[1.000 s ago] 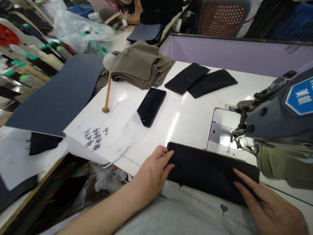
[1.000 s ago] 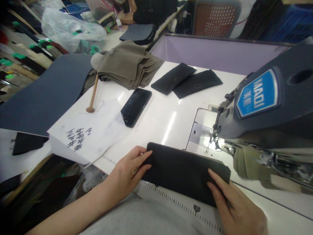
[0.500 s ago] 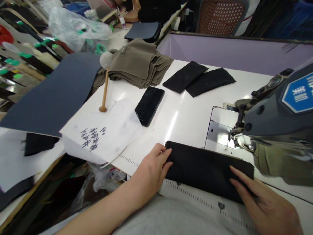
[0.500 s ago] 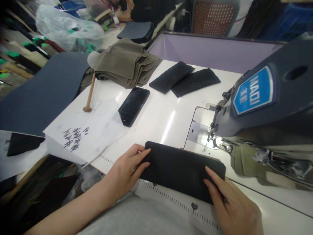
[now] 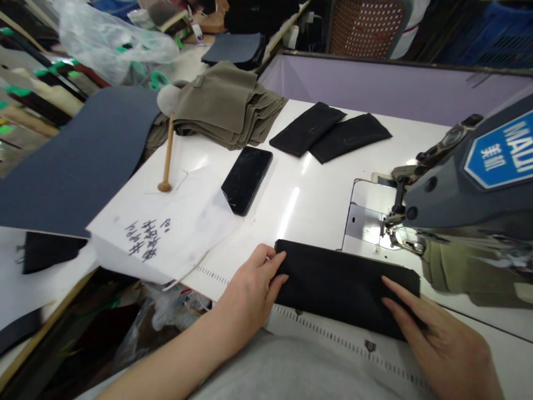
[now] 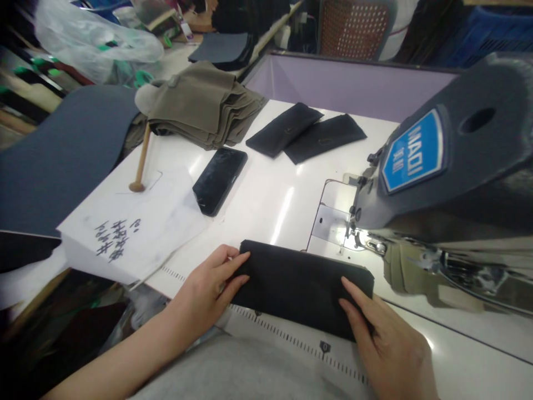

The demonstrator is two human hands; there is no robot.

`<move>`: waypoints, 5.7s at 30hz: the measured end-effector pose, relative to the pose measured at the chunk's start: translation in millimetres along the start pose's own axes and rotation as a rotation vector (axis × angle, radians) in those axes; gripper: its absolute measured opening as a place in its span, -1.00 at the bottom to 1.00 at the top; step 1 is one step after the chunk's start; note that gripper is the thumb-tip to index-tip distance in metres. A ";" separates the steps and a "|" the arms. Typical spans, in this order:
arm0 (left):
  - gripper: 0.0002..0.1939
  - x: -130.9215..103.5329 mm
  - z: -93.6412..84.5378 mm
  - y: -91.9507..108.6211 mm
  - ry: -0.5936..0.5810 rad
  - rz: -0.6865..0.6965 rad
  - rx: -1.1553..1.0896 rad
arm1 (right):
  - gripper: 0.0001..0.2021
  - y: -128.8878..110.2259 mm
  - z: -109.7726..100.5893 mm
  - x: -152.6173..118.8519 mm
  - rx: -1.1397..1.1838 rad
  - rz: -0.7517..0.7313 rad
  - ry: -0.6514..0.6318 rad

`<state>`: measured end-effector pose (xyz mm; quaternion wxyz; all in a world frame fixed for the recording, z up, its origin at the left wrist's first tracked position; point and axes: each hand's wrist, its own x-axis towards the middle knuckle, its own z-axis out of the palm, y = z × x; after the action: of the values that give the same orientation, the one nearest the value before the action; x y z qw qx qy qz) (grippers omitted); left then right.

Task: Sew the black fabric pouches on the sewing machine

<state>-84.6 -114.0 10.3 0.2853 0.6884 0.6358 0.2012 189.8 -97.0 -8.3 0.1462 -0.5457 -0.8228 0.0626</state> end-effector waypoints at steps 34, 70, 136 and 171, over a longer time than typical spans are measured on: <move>-0.73 12.2 9.6 -12.8 0.128 0.245 0.369 | -0.71 -11.0 -5.2 11.0 0.195 0.184 -0.088; -0.55 30.5 18.4 42.2 -0.090 0.526 0.836 | -0.80 0.9 -12.1 35.6 0.312 0.418 -0.195; -0.51 136.3 42.5 67.0 -0.127 0.750 0.587 | -0.71 37.8 -7.5 48.2 0.016 -0.391 -0.029; -0.47 145.7 45.2 60.3 -0.167 0.724 0.523 | -0.75 35.4 -1.2 50.1 0.006 -0.281 0.012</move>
<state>6.3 22.4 2.7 0.0635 0.9291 0.3585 0.0642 203.2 -37.1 -7.8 0.1601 -0.4251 -0.8899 0.0408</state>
